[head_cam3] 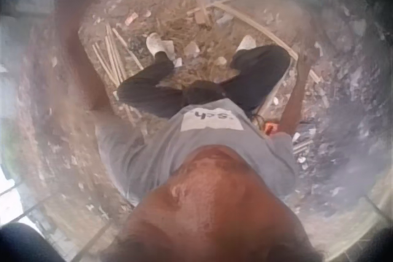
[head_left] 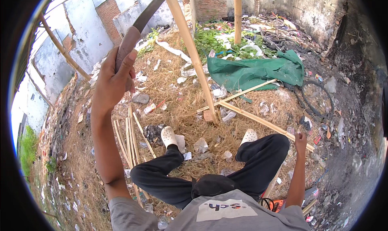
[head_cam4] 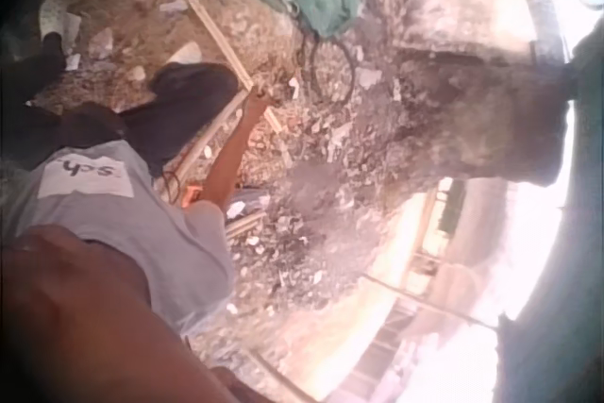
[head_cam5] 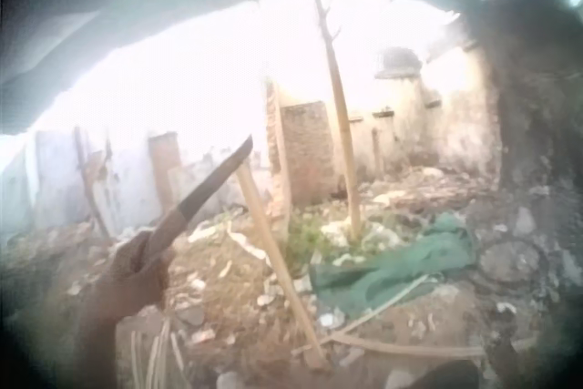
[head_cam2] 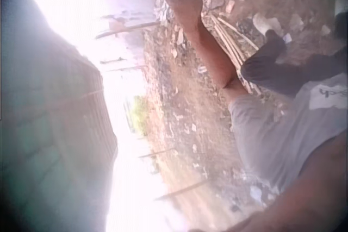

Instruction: The person sits on the ground and uses a machete to split long bamboo poles into thinner strips. They repeatedly strike the bamboo against a vertical support to drive the blade through the material, creating multiple thin slats.

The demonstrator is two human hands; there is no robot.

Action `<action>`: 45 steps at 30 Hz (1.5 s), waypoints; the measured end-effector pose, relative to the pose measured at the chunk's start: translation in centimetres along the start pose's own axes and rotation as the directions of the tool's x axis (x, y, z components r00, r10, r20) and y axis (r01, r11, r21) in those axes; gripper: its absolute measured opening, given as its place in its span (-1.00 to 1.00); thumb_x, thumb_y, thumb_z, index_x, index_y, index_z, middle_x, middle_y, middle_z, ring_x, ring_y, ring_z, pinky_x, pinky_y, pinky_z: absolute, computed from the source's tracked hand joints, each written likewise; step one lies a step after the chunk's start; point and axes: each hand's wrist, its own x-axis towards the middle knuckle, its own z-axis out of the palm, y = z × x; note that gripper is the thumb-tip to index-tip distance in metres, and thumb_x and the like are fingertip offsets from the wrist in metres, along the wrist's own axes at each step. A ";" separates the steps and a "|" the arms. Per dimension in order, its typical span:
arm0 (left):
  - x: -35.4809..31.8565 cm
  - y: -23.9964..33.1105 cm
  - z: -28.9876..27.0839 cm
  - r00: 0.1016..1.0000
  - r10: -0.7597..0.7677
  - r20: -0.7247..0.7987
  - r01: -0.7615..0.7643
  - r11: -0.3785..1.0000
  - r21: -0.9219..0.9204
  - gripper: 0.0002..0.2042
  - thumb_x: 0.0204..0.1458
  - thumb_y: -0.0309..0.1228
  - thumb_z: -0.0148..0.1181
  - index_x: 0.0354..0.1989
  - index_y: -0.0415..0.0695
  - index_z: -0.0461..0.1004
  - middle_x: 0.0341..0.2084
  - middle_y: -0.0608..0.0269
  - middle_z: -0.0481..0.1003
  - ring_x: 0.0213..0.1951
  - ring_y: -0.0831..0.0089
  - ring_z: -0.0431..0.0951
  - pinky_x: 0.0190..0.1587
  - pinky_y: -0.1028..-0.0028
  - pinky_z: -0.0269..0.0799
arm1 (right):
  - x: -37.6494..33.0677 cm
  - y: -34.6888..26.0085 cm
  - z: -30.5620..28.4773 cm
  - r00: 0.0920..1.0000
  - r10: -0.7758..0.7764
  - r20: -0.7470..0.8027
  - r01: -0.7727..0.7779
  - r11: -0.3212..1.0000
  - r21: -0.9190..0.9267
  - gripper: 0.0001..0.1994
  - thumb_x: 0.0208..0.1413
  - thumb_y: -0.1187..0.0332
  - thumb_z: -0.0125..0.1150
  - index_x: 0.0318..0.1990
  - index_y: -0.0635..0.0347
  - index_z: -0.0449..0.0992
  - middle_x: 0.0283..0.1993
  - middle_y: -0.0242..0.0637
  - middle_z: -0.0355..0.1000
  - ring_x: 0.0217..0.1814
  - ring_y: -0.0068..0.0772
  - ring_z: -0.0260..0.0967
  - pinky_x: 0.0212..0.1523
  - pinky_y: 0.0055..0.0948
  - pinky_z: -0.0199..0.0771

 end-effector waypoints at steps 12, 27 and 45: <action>1.1 -0.7 -2.9 0.999 0.030 -0.026 -0.024 0.974 0.224 -0.56 0.22 -0.08 0.12 -0.01 -0.26 0.41 -0.68 0.39 0.37 -0.64 0.66 0.39 -0.56 0.56 0.32 | -29.7 25.4 10.1 0.818 0.573 0.051 -0.441 0.681 -0.585 -0.21 -0.22 -0.03 0.45 0.07 0.42 0.35 0.04 0.15 0.44 0.15 0.07 0.40 0.13 -0.08 0.42; 5.6 -0.9 -2.2 0.983 0.164 -0.077 -0.119 0.905 0.408 -0.43 0.16 0.12 0.10 -0.13 -0.28 0.48 -0.71 0.37 0.29 -0.74 0.61 0.33 -0.67 0.51 0.24 | -25.7 5.5 -10.8 0.654 0.585 0.480 -0.678 0.734 0.028 -0.84 -0.03 0.53 0.28 -0.31 0.39 0.45 -0.53 -0.09 0.47 -0.65 -0.26 0.44 -0.69 -0.28 0.51; 9.0 -0.1 -4.9 0.907 0.417 0.058 -0.360 0.696 0.621 -0.40 0.05 0.17 0.24 -0.33 -0.30 0.56 -0.64 0.10 0.47 -0.55 0.34 0.47 -0.40 0.30 0.39 | -21.5 -33.8 -31.1 0.690 -0.569 -0.447 0.488 0.822 -0.294 -0.41 0.02 0.49 0.16 0.26 0.33 0.21 -0.35 -0.27 0.36 -0.62 -0.57 0.31 -0.64 -0.50 0.34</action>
